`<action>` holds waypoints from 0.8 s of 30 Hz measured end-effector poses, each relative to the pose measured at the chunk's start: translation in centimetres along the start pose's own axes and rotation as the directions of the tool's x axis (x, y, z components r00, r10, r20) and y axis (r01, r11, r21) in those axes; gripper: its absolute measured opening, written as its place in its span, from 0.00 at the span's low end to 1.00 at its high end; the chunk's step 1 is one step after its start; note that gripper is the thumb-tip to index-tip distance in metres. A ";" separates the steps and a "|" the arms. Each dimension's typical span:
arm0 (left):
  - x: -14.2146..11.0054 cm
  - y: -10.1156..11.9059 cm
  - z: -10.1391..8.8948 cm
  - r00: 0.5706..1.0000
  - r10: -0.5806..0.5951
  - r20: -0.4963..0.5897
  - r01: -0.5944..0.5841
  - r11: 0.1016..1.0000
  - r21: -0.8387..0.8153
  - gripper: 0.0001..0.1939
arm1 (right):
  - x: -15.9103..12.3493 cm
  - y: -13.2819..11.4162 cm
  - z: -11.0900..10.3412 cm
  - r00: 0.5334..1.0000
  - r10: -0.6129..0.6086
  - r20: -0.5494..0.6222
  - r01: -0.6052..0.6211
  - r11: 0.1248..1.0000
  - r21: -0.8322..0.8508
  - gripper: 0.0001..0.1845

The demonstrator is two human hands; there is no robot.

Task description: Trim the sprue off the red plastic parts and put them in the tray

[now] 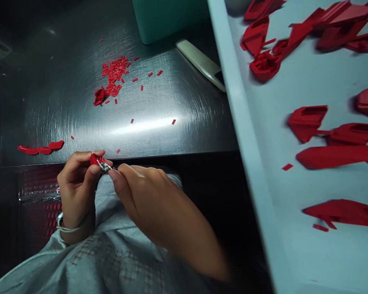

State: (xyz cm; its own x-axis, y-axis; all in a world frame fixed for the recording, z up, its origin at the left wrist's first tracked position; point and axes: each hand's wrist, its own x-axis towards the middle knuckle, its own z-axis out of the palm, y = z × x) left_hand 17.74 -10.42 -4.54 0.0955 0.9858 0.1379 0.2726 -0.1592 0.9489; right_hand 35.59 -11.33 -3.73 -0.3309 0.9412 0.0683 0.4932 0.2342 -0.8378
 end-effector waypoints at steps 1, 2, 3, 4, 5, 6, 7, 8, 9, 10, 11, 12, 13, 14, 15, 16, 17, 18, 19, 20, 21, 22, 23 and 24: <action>0.0 0.0 0.0 1.000 0.003 -0.005 -0.003 1.000 0.008 0.07 | 0.0 0.0 0.1 1.000 -0.009 -0.014 0.008 1.000 -0.008 0.25; 0.0 0.0 0.0 1.000 0.004 -0.011 -0.004 1.000 0.017 0.06 | -0.1 0.0 0.1 1.000 -0.015 -0.025 0.014 1.000 -0.014 0.25; 0.0 0.0 0.0 1.000 0.007 -0.018 -0.007 1.000 0.023 0.06 | -0.1 0.1 0.2 0.999 -0.020 -0.037 0.019 1.000 -0.018 0.25; 0.1 -0.1 0.1 1.000 0.010 -0.022 -0.010 1.000 0.026 0.06 | -0.1 0.1 0.3 0.999 -0.024 -0.047 0.023 1.000 -0.020 0.25; 0.1 -0.1 0.1 1.000 0.015 -0.023 -0.014 1.000 0.026 0.06 | -0.2 0.2 0.3 0.998 -0.027 -0.060 0.026 0.999 -0.021 0.24; 0.1 -0.1 0.1 1.000 0.017 -0.022 -0.016 1.000 0.026 0.06 | -0.1 0.3 0.4 0.997 -0.029 -0.072 0.028 0.999 -0.019 0.24; 0.2 -0.2 0.1 1.000 0.019 -0.018 -0.018 1.000 0.026 0.06 | -0.1 0.3 0.5 0.996 -0.033 -0.085 0.032 0.999 -0.012 0.24; 0.2 -0.2 0.1 1.000 0.020 -0.014 -0.019 1.000 0.025 0.06 | -0.1 0.4 0.6 0.994 -0.038 -0.098 0.038 0.999 -0.004 0.24; 0.2 -0.3 0.1 1.000 0.020 -0.011 -0.020 1.000 0.023 0.06 | 0.0 0.5 0.8 0.993 -0.042 -0.110 0.043 0.999 0.005 0.24; 0.3 -0.4 0.1 1.000 0.020 -0.009 -0.020 1.000 0.020 0.07 | 0.0 0.5 0.9 0.991 -0.046 -0.122 0.048 0.999 0.010 0.24; 0.3 -0.5 0.0 1.000 0.020 -0.008 -0.020 1.000 0.016 0.07 | 0.1 0.6 1.1 0.990 -0.049 -0.134 0.051 0.999 0.013 0.24; 0.3 -0.5 0.0 1.000 0.020 -0.007 -0.020 1.000 0.012 0.07 | 0.1 0.7 1.2 0.988 -0.055 -0.142 0.058 0.998 0.017 0.24; 0.2 -0.6 -0.1 1.000 0.019 -0.007 -0.019 1.000 0.012 0.06 | 0.1 0.8 1.4 0.986 -0.062 -0.154 0.066 0.998 0.020 0.24; 0.2 -0.7 -0.2 1.000 0.016 -0.004 -0.015 1.000 0.018 0.06 | 0.1 0.8 1.5 0.984 -0.069 -0.165 0.074 0.997 0.026 0.24; 0.2 -0.7 -0.2 1.000 0.012 -0.001 -0.012 1.000 0.025 0.06 | 0.1 0.9 1.7 0.982 -0.075 -0.175 0.081 0.996 0.032 0.24; 0.2 -0.7 -0.3 1.000 0.009 0.005 -0.009 1.000 0.030 0.06 | 0.1 1.0 1.8 0.980 -0.080 -0.182 0.089 0.995 0.040 0.23; 0.3 -0.7 -0.4 1.000 0.007 0.009 -0.007 0.999 0.034 0.06 | 0.1 1.1 1.9 0.978 -0.087 -0.189 0.098 0.994 0.050 0.23; 0.3 -0.7 -0.4 1.000 0.008 0.014 -0.008 0.999 0.036 0.07 | 0.1 1.2 2.1 0.976 -0.093 -0.197 0.106 0.993 0.057 0.23; 0.3 -0.7 -0.4 1.000 0.012 0.015 -0.012 0.999 0.037 0.07 | 0.1 1.3 2.2 0.973 -0.098 -0.208 0.114 0.991 0.064 0.23; 0.4 -0.7 -0.4 1.000 0.019 0.011 -0.019 0.999 0.037 0.07 | 0.2 1.4 2.4 0.969 -0.104 -0.226 0.123 0.990 0.072 0.22; 0.5 -0.6 -0.4 1.000 0.028 0.005 -0.028 0.999 0.041 0.07 | 0.2 1.5 2.7 0.963 -0.109 -0.247 0.133 0.988 0.081 0.22; 0.6 -0.6 -0.4 0.999 0.037 -0.005 -0.037 0.998 0.044 0.07 | 0.3 1.6 2.9 0.959 -0.111 -0.260 0.139 0.986 0.095 0.22; 0.7 -0.6 -0.3 0.999 0.045 -0.014 -0.044 0.998 0.045 0.06 | 0.4 1.7 3.1 0.958 -0.104 -0.268 0.141 0.982 0.123 0.22; 0.8 -0.6 -0.3 0.998 0.052 -0.018 -0.051 0.998 0.041 0.05 | 0.5 1.8 3.3 0.958 -0.089 -0.271 0.137 0.977 0.162 0.22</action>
State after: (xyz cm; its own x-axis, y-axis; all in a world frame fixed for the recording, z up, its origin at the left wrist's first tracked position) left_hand 17.37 -9.51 -4.93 0.0921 0.9771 0.1920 0.3060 -0.2113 0.9283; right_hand 33.69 -11.28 -6.96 -0.1429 0.9471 0.2873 0.3066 0.3184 -0.8970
